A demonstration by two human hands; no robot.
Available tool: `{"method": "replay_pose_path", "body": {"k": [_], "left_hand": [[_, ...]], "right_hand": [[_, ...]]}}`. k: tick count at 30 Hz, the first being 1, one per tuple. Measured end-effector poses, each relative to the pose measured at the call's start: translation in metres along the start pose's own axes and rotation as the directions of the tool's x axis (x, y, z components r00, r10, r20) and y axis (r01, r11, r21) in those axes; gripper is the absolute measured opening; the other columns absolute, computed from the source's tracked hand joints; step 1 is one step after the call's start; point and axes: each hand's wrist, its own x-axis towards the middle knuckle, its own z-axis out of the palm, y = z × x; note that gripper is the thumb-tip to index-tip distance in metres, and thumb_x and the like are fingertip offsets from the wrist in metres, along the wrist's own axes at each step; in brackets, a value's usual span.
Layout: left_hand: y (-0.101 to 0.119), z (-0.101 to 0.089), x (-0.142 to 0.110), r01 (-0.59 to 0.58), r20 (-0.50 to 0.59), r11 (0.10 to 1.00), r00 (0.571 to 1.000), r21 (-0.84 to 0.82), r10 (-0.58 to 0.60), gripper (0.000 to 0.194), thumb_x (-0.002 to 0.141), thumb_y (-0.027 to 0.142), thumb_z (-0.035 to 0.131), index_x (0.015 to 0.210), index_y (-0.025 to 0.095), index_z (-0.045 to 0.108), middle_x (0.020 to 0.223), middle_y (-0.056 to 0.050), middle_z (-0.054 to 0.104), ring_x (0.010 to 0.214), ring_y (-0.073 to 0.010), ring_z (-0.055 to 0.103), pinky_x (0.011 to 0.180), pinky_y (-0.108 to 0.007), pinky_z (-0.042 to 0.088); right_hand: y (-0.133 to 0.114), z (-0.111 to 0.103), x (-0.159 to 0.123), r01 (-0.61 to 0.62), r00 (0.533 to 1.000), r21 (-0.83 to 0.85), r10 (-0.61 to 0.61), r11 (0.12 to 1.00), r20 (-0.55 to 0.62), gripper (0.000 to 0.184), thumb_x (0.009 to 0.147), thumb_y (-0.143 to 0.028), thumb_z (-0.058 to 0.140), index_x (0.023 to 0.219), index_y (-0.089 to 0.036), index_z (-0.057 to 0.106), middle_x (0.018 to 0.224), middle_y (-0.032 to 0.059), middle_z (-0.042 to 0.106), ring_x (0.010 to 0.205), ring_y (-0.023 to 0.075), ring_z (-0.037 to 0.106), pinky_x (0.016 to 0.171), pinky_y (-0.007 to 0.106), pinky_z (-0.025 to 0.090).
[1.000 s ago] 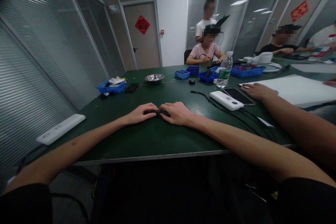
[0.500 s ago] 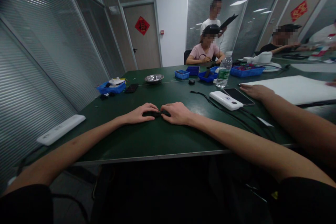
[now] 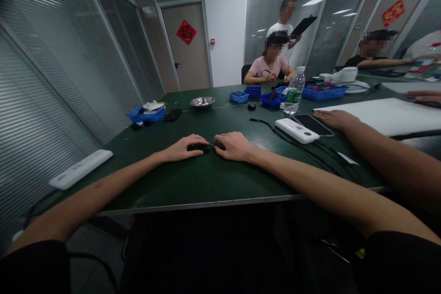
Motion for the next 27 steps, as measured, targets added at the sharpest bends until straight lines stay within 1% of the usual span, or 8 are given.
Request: {"method": "replay_pose_path", "body": {"k": [5, 9, 13, 17, 22, 25, 27], "left_hand": [[-0.003, 0.003, 0.0, -0.031, -0.044, 0.997, 0.998, 0.068, 0.034, 0.026, 0.099, 0.036, 0.063, 0.12, 0.025, 0.074, 0.133, -0.01, 0.063, 0.127, -0.0259, 0.056, 0.11, -0.043, 0.044], [-0.006, 0.004, 0.0, -0.043, -0.051, 0.995, 0.998, 0.089, 0.048, 0.027, 0.101, 0.036, 0.06, 0.121, 0.025, 0.074, 0.13, -0.01, 0.064, 0.124, -0.0248, 0.058, 0.108, -0.042, 0.045], [-0.007, 0.003, 0.0, -0.035, -0.069, 0.994, 0.997, 0.105, 0.042, 0.03, 0.105, 0.036, 0.052, 0.118, 0.023, 0.076, 0.127, -0.01, 0.066, 0.121, -0.0241, 0.058, 0.108, -0.041, 0.044], [-0.009, 0.0, -0.001, 0.019, -0.069, 0.997, 0.998, 0.076, -0.014, 0.031, 0.105, 0.038, 0.052, 0.115, 0.025, 0.079, 0.129, -0.009, 0.066, 0.121, -0.0246, 0.058, 0.107, -0.041, 0.044], [-0.013, -0.006, 0.001, 0.141, -0.044, 0.988, 0.989, -0.061, -0.144, 0.029, 0.1, 0.04, 0.058, 0.107, 0.023, 0.081, 0.13, -0.009, 0.066, 0.122, -0.0262, 0.058, 0.109, -0.042, 0.043], [-0.017, -0.007, 0.002, 0.172, -0.009, 0.977, 0.985, -0.123, -0.175, 0.028, 0.098, 0.039, 0.061, 0.108, 0.022, 0.081, 0.131, -0.01, 0.066, 0.124, -0.0268, 0.058, 0.112, -0.044, 0.04], [-0.02, -0.007, 0.003, 0.176, -0.005, 0.975, 0.984, -0.139, -0.178, 0.028, 0.097, 0.039, 0.061, 0.109, 0.022, 0.08, 0.132, -0.01, 0.066, 0.125, -0.0274, 0.057, 0.113, -0.045, 0.039]], "right_hand": [[0.002, 0.0, 0.0, -0.075, 0.997, -0.027, 0.075, 0.997, 0.006, 0.033, 0.099, -0.044, 0.051, 0.12, -0.024, 0.067, 0.104, 0.0059, 0.076, 0.084, 0.0215, 0.068, 0.07, 0.029, 0.04], [0.002, 0.001, 0.001, -0.092, 0.996, -0.025, 0.093, 0.995, 0.016, 0.034, 0.1, -0.045, 0.051, 0.122, -0.025, 0.067, 0.104, 0.006, 0.076, 0.087, 0.0221, 0.069, 0.071, 0.029, 0.04], [0.003, 0.002, 0.002, -0.087, 0.996, -0.038, 0.088, 0.995, 0.008, 0.034, 0.099, -0.045, 0.052, 0.121, -0.024, 0.067, 0.105, 0.0068, 0.076, 0.087, 0.0231, 0.069, 0.072, 0.029, 0.041], [0.003, 0.002, 0.002, -0.083, 0.997, -0.025, 0.083, 0.996, 0.008, 0.034, 0.099, -0.045, 0.052, 0.121, -0.025, 0.067, 0.106, 0.0065, 0.076, 0.088, 0.0229, 0.069, 0.072, 0.03, 0.042], [0.004, 0.002, 0.002, -0.079, 0.997, -0.022, 0.079, 0.997, 0.017, 0.034, 0.099, -0.045, 0.051, 0.122, -0.024, 0.067, 0.104, 0.0063, 0.076, 0.086, 0.0221, 0.069, 0.07, 0.029, 0.041], [0.004, 0.002, 0.001, -0.079, 0.997, -0.023, 0.079, 0.997, 0.01, 0.035, 0.099, -0.046, 0.051, 0.122, -0.024, 0.067, 0.104, 0.0066, 0.076, 0.086, 0.0223, 0.069, 0.071, 0.029, 0.041], [0.003, 0.002, 0.001, -0.078, 0.997, -0.022, 0.078, 0.997, 0.009, 0.035, 0.1, -0.046, 0.05, 0.121, -0.024, 0.067, 0.103, 0.0067, 0.076, 0.086, 0.0225, 0.069, 0.071, 0.029, 0.041]]}}
